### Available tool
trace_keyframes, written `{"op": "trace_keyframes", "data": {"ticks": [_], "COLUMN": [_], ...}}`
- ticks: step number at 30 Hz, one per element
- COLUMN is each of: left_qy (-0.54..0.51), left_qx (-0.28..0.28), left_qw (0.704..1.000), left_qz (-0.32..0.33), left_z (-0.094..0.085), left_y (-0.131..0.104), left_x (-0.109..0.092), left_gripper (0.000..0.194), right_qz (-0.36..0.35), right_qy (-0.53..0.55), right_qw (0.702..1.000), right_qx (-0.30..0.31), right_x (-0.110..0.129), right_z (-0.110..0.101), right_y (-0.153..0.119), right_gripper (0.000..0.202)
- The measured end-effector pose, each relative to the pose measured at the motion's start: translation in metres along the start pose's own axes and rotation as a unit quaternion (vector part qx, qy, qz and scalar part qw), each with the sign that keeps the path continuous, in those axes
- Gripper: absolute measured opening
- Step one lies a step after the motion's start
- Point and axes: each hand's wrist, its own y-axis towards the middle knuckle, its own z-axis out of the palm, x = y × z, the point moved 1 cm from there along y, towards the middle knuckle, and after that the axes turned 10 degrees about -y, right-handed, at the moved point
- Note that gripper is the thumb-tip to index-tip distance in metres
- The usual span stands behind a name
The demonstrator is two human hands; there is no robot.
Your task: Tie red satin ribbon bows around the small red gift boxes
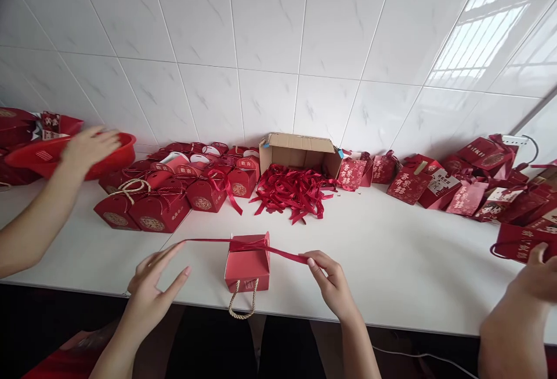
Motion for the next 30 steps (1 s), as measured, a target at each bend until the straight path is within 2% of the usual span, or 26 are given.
{"op": "trace_keyframes", "data": {"ticks": [4, 7, 9, 12, 14, 18, 21, 25, 26, 27, 30], "left_qy": [-0.037, -0.062, -0.111, -0.168, -0.143, -0.069, -0.063, -0.154, -0.179, -0.199, -0.240], "left_qx": [0.073, 0.049, 0.046, 0.078, 0.081, 0.068, 0.081, 0.152, 0.167, 0.178, 0.203], "left_qw": [0.996, 0.994, 0.989, 0.982, 0.986, 0.991, 0.987, 0.976, 0.970, 0.964, 0.949], "left_qz": [-0.042, -0.075, -0.080, -0.029, 0.020, 0.095, 0.123, 0.038, 0.015, -0.001, -0.020], "left_z": [0.011, 0.019, 0.026, 0.038, 0.043, 0.045, 0.043, 0.044, 0.046, 0.047, 0.052], "left_y": [-0.012, -0.005, 0.005, 0.021, 0.030, 0.040, 0.044, 0.044, 0.044, 0.043, 0.041], "left_x": [0.010, 0.003, -0.005, -0.021, -0.034, -0.051, -0.055, -0.057, -0.058, -0.060, -0.063], "left_gripper": [0.027, 0.021, 0.022, 0.032, 0.041, 0.055, 0.046, 0.008, 0.006, 0.013, 0.019], "right_qz": [0.046, 0.077, 0.092, 0.092, 0.081, 0.041, 0.014, -0.011, -0.017, -0.020, -0.021], "right_qy": [0.015, 0.107, 0.208, 0.326, 0.347, 0.283, 0.195, 0.139, 0.131, 0.121, 0.087], "right_qw": [0.999, 0.991, 0.974, 0.939, 0.932, 0.956, 0.980, 0.989, 0.990, 0.991, 0.994], "right_qx": [0.018, -0.001, -0.025, -0.052, -0.069, -0.061, -0.044, -0.053, -0.055, -0.058, -0.066], "right_x": [-0.010, -0.013, -0.013, -0.009, -0.003, 0.013, 0.023, 0.030, 0.031, 0.032, 0.034], "right_z": [0.006, 0.022, 0.035, 0.054, 0.064, 0.070, 0.067, 0.065, 0.066, 0.067, 0.069], "right_y": [-0.008, -0.004, 0.003, 0.014, 0.020, 0.025, 0.024, 0.022, 0.021, 0.020, 0.018], "right_gripper": [0.034, 0.036, 0.036, 0.035, 0.035, 0.037, 0.038, 0.038, 0.037, 0.037, 0.036]}}
